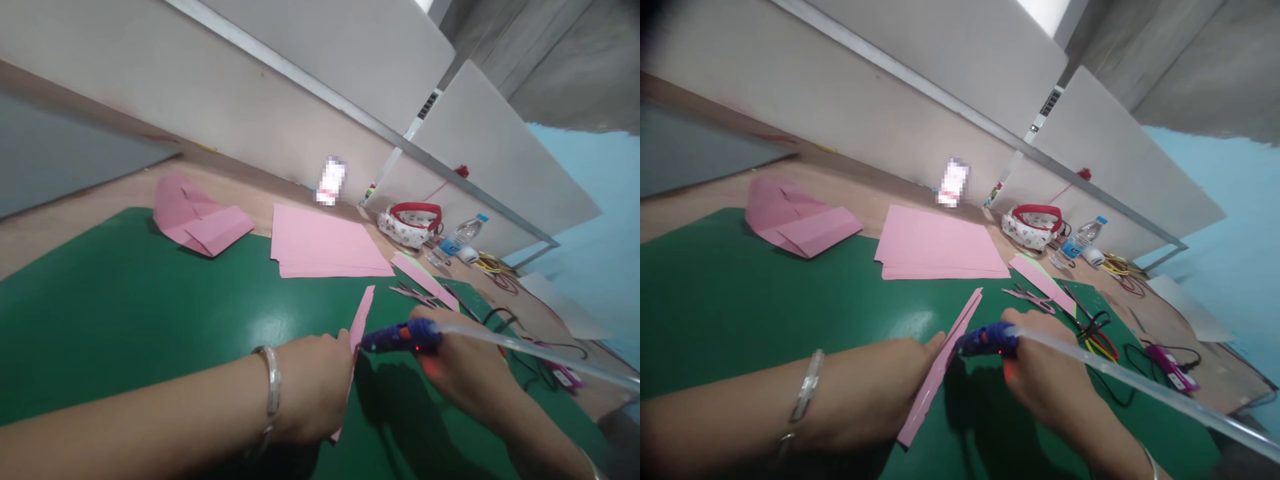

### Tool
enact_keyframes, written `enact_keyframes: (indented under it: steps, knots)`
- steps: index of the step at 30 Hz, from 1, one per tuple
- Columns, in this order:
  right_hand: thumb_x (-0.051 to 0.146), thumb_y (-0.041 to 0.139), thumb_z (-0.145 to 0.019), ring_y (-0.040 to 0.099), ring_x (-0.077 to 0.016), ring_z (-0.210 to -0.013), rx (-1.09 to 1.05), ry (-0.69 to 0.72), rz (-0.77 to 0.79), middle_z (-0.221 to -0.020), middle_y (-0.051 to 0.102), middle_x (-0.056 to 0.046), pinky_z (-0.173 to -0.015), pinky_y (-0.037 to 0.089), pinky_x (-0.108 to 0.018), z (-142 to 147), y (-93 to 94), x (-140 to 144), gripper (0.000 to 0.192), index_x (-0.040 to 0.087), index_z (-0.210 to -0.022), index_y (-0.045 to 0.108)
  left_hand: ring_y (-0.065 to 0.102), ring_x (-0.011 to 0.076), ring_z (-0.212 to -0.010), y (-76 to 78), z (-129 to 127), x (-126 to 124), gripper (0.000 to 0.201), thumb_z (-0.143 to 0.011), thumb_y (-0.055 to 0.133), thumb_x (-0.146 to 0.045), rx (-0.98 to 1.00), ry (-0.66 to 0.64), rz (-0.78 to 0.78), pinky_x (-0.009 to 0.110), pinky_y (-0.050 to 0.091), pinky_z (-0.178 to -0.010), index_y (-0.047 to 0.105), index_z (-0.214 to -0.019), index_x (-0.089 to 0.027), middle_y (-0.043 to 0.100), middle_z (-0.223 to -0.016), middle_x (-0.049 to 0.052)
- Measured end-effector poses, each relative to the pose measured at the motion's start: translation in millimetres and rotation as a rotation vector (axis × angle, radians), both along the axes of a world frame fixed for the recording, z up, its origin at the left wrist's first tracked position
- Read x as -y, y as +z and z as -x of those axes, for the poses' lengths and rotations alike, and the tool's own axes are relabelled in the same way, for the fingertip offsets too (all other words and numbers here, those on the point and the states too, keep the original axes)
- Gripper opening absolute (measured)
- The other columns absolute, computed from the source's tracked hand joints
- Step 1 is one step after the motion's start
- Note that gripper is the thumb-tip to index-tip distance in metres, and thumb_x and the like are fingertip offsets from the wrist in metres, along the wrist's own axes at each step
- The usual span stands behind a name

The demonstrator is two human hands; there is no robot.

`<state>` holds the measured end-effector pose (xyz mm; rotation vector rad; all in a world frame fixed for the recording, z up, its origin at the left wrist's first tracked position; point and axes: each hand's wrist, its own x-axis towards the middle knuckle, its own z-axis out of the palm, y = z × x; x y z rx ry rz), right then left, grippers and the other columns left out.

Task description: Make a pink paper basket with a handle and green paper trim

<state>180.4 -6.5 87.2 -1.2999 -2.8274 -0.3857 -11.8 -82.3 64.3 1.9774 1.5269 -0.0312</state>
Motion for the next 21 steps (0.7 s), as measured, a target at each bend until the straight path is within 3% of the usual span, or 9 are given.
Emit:
enact_keyframes:
  steps: [4,7,15,21]
  knots:
    - [0.011,0.052,-0.072,0.057,-0.0230,-0.070,0.007,-0.055,-0.030,-0.075,0.066,-0.006,-0.058,0.028,-0.027,1,0.4,-24,0.020,0.020,-0.085,0.064,0.067,0.0247,-0.068,4.2,1,1,0.055,-0.073,0.064,-0.012,-0.001,-0.009,0.017,0.027,0.042,-0.049,0.050,-0.127,-0.011,0.071,-0.095,0.016]
    - [0.010,0.052,-0.071,0.057,-0.0229,-0.070,0.013,-0.057,-0.011,-0.075,0.066,-0.006,-0.059,0.028,-0.027,4,2.1,-28,0.023,0.019,-0.086,0.065,0.066,0.0270,-0.070,4.3,1,1,0.058,-0.071,0.064,-0.009,0.001,-0.013,0.017,0.028,0.040,-0.049,0.050,-0.127,-0.010,0.071,-0.094,0.016]
    - [0.005,0.051,-0.060,0.050,-0.0169,-0.064,-0.114,0.047,0.289,-0.067,0.058,0.000,-0.058,0.029,-0.025,5,1.7,11,0.017,0.020,-0.066,0.052,0.064,0.0217,-0.057,1.7,0,0,0.049,-0.071,0.062,-0.011,0.082,0.032,0.051,0.025,0.037,-0.043,0.053,-0.119,-0.014,0.070,-0.078,0.009]
    - [0.000,0.049,-0.055,0.048,-0.0147,-0.062,-0.108,0.023,0.336,-0.065,0.055,0.001,-0.056,0.027,-0.023,8,0.7,19,0.021,0.019,-0.064,0.050,0.058,0.0203,-0.045,-17.7,-1,-2,0.051,-0.058,0.065,-0.006,0.191,0.096,-0.012,0.026,0.035,-0.040,0.058,-0.108,-0.015,0.068,-0.066,0.006]
